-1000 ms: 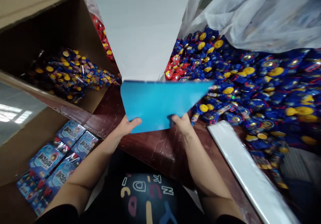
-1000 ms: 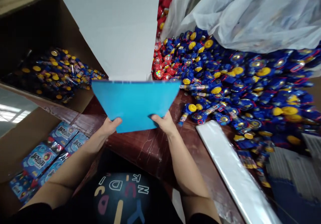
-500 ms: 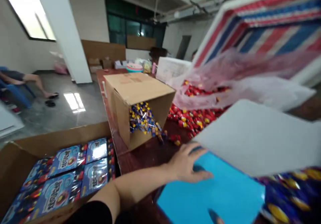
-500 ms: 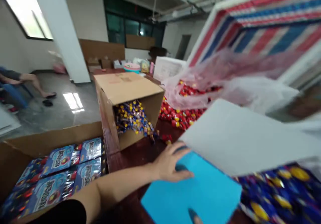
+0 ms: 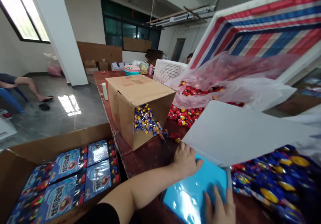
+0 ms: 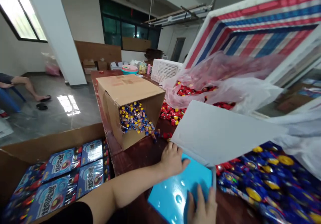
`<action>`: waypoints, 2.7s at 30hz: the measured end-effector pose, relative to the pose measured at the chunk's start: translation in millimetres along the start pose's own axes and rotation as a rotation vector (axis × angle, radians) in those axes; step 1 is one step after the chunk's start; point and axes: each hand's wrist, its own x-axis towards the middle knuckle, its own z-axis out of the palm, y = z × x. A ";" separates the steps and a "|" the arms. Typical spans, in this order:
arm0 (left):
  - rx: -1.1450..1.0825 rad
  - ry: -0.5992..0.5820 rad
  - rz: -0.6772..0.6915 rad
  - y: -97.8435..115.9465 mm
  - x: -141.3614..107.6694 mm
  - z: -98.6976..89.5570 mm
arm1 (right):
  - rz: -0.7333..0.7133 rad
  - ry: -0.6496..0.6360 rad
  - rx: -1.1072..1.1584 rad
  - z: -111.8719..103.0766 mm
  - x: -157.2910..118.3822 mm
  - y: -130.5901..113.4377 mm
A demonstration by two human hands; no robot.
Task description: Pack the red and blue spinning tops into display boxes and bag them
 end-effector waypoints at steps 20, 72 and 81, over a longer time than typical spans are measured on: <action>-0.185 -0.012 0.316 -29.4 -126.0 -2.6 | 0.201 -0.541 -0.500 49.1 72.0 -48.0; -1.022 -0.914 -0.226 -29.7 -71.9 -83.0 | -0.147 -0.711 0.532 -74.5 102.6 -60.8; -0.973 -1.105 -0.139 -29.1 -63.2 -86.9 | -0.193 -0.639 0.582 -80.5 89.3 -68.3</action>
